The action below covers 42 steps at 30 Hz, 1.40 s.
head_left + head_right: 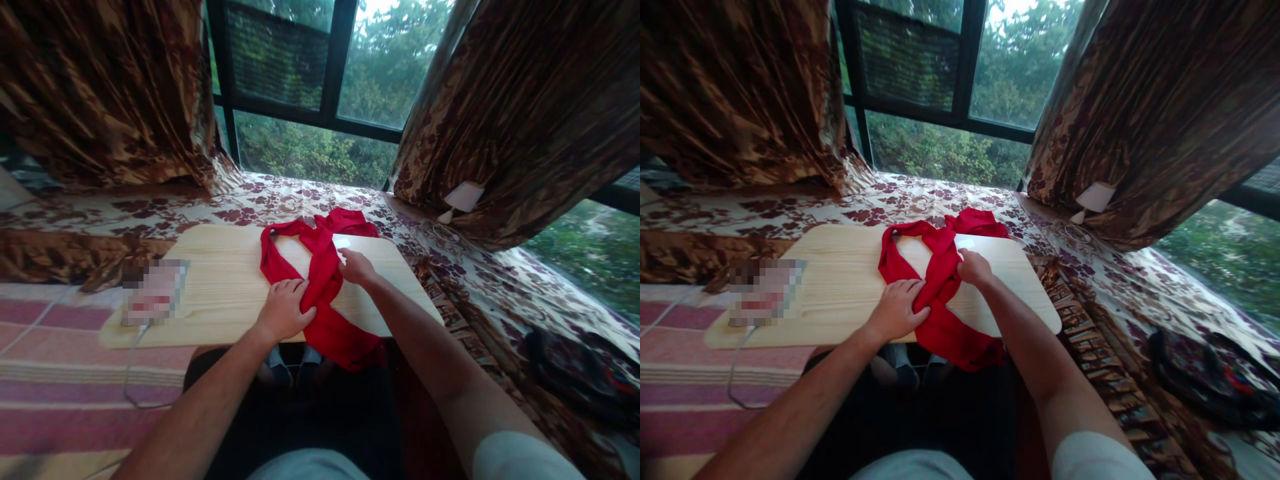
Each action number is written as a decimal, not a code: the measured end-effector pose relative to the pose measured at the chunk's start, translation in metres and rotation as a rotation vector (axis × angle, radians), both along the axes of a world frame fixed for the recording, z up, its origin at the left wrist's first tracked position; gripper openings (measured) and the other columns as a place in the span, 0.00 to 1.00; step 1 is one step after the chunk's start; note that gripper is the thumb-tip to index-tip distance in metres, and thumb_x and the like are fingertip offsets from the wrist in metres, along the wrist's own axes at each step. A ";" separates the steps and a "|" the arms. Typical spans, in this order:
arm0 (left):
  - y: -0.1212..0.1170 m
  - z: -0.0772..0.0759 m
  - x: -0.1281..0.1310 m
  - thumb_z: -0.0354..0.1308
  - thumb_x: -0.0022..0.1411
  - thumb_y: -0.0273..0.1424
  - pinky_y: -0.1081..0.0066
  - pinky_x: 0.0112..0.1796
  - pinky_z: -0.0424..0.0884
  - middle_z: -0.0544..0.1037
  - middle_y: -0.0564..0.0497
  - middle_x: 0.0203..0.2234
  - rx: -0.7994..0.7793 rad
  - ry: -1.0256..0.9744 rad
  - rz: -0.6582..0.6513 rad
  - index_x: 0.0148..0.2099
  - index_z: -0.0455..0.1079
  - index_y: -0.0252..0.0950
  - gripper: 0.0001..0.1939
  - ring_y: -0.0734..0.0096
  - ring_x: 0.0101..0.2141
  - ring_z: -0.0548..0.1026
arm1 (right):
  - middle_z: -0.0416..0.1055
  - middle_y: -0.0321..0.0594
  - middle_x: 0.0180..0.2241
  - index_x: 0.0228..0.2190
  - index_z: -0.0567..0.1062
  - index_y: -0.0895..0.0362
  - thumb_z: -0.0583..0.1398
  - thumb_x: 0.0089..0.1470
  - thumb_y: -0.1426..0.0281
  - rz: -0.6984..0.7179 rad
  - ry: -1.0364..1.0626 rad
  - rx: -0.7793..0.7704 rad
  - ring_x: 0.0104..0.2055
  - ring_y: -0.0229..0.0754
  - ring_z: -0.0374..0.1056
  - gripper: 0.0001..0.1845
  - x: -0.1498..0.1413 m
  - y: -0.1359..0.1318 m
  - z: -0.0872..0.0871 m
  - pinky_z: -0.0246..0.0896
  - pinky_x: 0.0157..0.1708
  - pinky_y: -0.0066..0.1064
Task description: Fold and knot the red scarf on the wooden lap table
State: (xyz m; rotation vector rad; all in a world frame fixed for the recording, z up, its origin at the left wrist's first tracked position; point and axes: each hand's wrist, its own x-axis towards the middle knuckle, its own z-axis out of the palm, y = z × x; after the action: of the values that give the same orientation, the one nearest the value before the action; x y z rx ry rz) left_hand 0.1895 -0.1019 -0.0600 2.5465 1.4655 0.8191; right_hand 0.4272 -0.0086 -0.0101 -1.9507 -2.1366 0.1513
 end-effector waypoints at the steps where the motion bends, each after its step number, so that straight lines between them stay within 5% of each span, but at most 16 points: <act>1: -0.001 0.001 0.000 0.59 0.61 0.45 0.49 0.57 0.60 0.74 0.38 0.57 0.004 0.010 -0.001 0.63 0.69 0.35 0.32 0.45 0.55 0.69 | 0.76 0.46 0.53 0.57 0.73 0.55 0.57 0.61 0.69 0.031 0.028 0.024 0.55 0.48 0.72 0.23 -0.007 -0.010 -0.006 0.63 0.55 0.36; 7: -0.007 0.012 -0.003 0.55 0.64 0.49 0.51 0.50 0.64 0.76 0.40 0.52 -0.014 0.088 -0.054 0.60 0.73 0.39 0.29 0.49 0.50 0.72 | 0.69 0.46 0.61 0.63 0.67 0.54 0.52 0.67 0.63 0.030 0.222 0.147 0.61 0.45 0.66 0.26 -0.030 -0.045 -0.014 0.59 0.60 0.35; 11: -0.011 0.016 -0.001 0.55 0.64 0.50 0.52 0.50 0.65 0.76 0.40 0.48 -0.007 0.137 -0.080 0.57 0.75 0.39 0.27 0.50 0.48 0.72 | 0.57 0.48 0.68 0.66 0.63 0.48 0.56 0.64 0.52 0.237 0.138 0.074 0.68 0.52 0.56 0.33 -0.043 -0.055 -0.022 0.52 0.65 0.45; 13: -0.009 0.014 0.000 0.55 0.65 0.49 0.49 0.53 0.63 0.77 0.40 0.47 0.006 0.123 -0.071 0.56 0.75 0.39 0.25 0.48 0.50 0.71 | 0.62 0.48 0.66 0.61 0.71 0.49 0.57 0.62 0.50 0.259 0.105 0.019 0.69 0.53 0.55 0.30 -0.048 -0.051 -0.027 0.48 0.66 0.48; 16: -0.001 0.005 -0.004 0.55 0.65 0.46 0.47 0.60 0.58 0.73 0.39 0.55 0.006 -0.025 -0.027 0.60 0.71 0.38 0.27 0.47 0.58 0.67 | 0.70 0.46 0.60 0.56 0.75 0.53 0.54 0.65 0.53 0.118 0.291 0.083 0.63 0.46 0.64 0.26 -0.041 -0.037 -0.028 0.55 0.63 0.38; 19: 0.014 -0.004 -0.019 0.50 0.67 0.43 0.51 0.61 0.60 0.70 0.39 0.59 -0.054 -0.412 0.189 0.62 0.66 0.37 0.26 0.53 0.60 0.66 | 0.77 0.43 0.50 0.54 0.75 0.56 0.43 0.70 0.60 -0.256 0.541 0.205 0.49 0.39 0.73 0.28 -0.010 -0.026 -0.022 0.65 0.49 0.29; 21: 0.023 -0.008 -0.032 0.51 0.66 0.40 0.54 0.58 0.65 0.73 0.39 0.55 -0.141 -0.692 0.447 0.59 0.67 0.36 0.23 0.55 0.56 0.71 | 0.80 0.45 0.42 0.45 0.80 0.59 0.46 0.68 0.62 -0.469 0.505 0.163 0.43 0.42 0.74 0.25 0.019 -0.028 -0.021 0.65 0.44 0.30; 24: 0.031 -0.009 -0.043 0.55 0.61 0.38 0.57 0.55 0.69 0.76 0.41 0.51 -0.208 -0.876 0.645 0.54 0.67 0.36 0.20 0.57 0.52 0.75 | 0.80 0.44 0.40 0.40 0.81 0.59 0.57 0.60 0.69 -0.430 0.375 0.074 0.42 0.43 0.74 0.14 0.056 -0.041 -0.028 0.63 0.44 0.28; 28: 0.033 -0.011 -0.040 0.58 0.58 0.36 0.59 0.55 0.69 0.76 0.43 0.49 -0.195 -0.830 0.612 0.52 0.67 0.37 0.20 0.58 0.50 0.76 | 0.80 0.42 0.41 0.41 0.82 0.58 0.58 0.57 0.73 -0.281 0.306 0.119 0.42 0.40 0.74 0.14 0.073 -0.054 -0.045 0.63 0.46 0.27; 42: 0.040 -0.017 -0.039 0.59 0.55 0.33 0.61 0.51 0.71 0.78 0.42 0.45 -0.095 -0.621 0.643 0.50 0.72 0.33 0.20 0.61 0.45 0.76 | 0.74 0.53 0.44 0.43 0.78 0.60 0.53 0.63 0.72 -0.291 0.014 0.163 0.47 0.50 0.69 0.14 0.059 -0.062 -0.047 0.62 0.46 0.35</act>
State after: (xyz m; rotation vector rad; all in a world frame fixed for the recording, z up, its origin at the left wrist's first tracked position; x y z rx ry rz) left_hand 0.1507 -0.0620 -0.0775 1.5005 1.9929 1.3992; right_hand 0.4863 -0.0705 -0.0572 -2.1247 -1.7688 -0.0608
